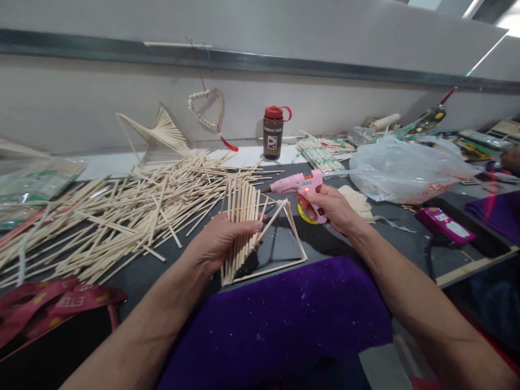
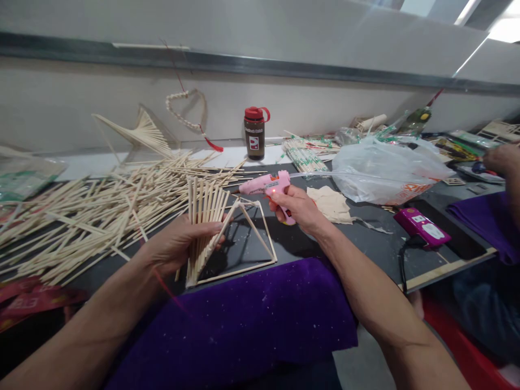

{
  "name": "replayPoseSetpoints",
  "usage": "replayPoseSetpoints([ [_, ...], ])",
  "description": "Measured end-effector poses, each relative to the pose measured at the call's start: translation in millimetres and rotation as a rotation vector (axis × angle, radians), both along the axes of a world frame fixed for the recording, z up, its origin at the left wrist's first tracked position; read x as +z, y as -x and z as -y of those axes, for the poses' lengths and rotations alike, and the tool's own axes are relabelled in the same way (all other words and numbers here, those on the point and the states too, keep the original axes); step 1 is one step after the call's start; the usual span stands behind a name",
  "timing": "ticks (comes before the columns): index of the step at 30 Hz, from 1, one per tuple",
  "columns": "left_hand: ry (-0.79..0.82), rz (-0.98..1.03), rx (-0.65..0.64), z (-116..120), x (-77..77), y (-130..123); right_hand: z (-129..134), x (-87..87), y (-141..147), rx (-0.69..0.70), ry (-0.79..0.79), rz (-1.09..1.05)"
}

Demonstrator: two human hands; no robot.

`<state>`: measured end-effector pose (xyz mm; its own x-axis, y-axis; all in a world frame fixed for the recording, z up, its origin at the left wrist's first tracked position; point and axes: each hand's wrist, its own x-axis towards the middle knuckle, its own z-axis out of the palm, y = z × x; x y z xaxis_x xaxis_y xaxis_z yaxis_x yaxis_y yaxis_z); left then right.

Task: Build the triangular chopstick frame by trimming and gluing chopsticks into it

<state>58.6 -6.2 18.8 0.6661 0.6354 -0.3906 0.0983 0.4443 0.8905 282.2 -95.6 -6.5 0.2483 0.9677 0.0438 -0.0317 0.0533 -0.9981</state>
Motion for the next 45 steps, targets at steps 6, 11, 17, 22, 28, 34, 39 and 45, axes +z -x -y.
replayPoseSetpoints([
  [6, -0.007, -0.013, 0.001, -0.6, -1.6, 0.1, 1.0, 2.8, 1.9, 0.007, 0.004, 0.033],
  [11, -0.023, -0.001, -0.007, -2.0, -2.7, 0.9, 0.6, 4.8, 3.7, 0.014, 0.006, 0.052],
  [17, -0.016, -0.014, -0.003, -1.1, -1.1, 0.5, 0.2, 4.2, 2.1, 0.005, 0.028, 0.066],
  [22, -0.015, -0.017, 0.005, -0.1, 0.6, 0.0, 1.7, 5.1, 1.8, 0.002, 0.013, 0.066],
  [28, -0.026, -0.03, 0.003, -0.7, 0.2, 0.3, 0.7, 1.7, 1.8, 0.001, -0.004, 0.066],
  [34, -0.021, -0.031, 0.002, -0.4, -0.3, 0.7, 0.3, 1.2, 1.2, 0.0, 0.018, 0.089],
  [39, -0.028, -0.048, 0.012, -0.2, -0.1, 0.3, 1.1, 2.2, 2.1, -0.009, -0.012, 0.049],
  [45, -0.031, -0.05, 0.017, 0.9, 1.0, 0.4, -0.1, -0.2, 1.0, 0.004, 0.0, 0.083],
])
